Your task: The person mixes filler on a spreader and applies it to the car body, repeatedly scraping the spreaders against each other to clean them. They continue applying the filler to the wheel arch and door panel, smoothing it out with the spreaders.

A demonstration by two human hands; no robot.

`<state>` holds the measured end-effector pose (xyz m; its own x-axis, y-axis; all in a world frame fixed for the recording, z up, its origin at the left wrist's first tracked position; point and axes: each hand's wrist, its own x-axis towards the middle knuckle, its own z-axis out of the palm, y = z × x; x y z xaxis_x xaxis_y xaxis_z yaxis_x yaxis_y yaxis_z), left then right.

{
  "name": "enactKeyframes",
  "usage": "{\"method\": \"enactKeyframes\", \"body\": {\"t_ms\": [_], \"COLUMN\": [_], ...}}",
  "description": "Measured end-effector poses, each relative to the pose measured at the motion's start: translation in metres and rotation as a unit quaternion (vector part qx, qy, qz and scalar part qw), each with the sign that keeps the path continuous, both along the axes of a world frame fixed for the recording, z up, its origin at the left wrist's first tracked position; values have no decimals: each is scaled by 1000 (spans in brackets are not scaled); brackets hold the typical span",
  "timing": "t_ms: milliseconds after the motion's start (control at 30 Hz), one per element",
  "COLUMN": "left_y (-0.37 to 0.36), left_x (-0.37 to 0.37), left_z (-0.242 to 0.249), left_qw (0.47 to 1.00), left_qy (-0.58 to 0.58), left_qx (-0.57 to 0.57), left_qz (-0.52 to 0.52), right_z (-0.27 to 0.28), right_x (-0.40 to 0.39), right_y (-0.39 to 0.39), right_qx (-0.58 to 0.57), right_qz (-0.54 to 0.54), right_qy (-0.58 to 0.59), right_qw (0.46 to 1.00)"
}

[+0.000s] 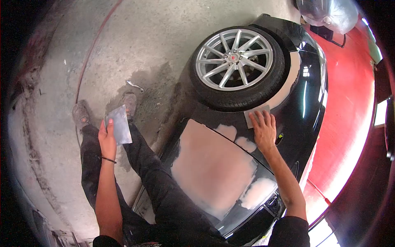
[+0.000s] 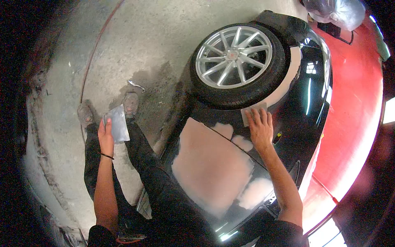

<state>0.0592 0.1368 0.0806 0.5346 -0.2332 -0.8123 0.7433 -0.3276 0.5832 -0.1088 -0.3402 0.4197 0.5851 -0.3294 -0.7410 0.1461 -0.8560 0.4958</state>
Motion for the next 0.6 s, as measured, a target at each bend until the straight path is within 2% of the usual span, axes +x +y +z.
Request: {"method": "enactKeyframes", "body": {"t_ms": [33,133,267,333,433,600], "left_y": [-2,0,0,3,3,8], "left_x": [1,6,10,9,6,8], "left_z": [3,7,11,9,6,3], "left_qw": [1000,999,999,999,999,1000], "left_qy": [-21,48,44,33,-1,12], "left_qx": [5,7,16,23,9,6], "left_qz": [4,-1,5,-7,36,8], "right_z": [-2,-7,-8,1,18,37], "right_x": [0,-2,4,4,1,17], "right_y": [0,-1,4,12,25,36], "right_qx": [2,4,4,-4,-10,-10], "right_qz": [-1,5,-1,-1,-10,-38], "right_qy": [-3,-10,-14,-6,-1,18], "right_qw": [1000,1000,1000,1000,1000,999]}}
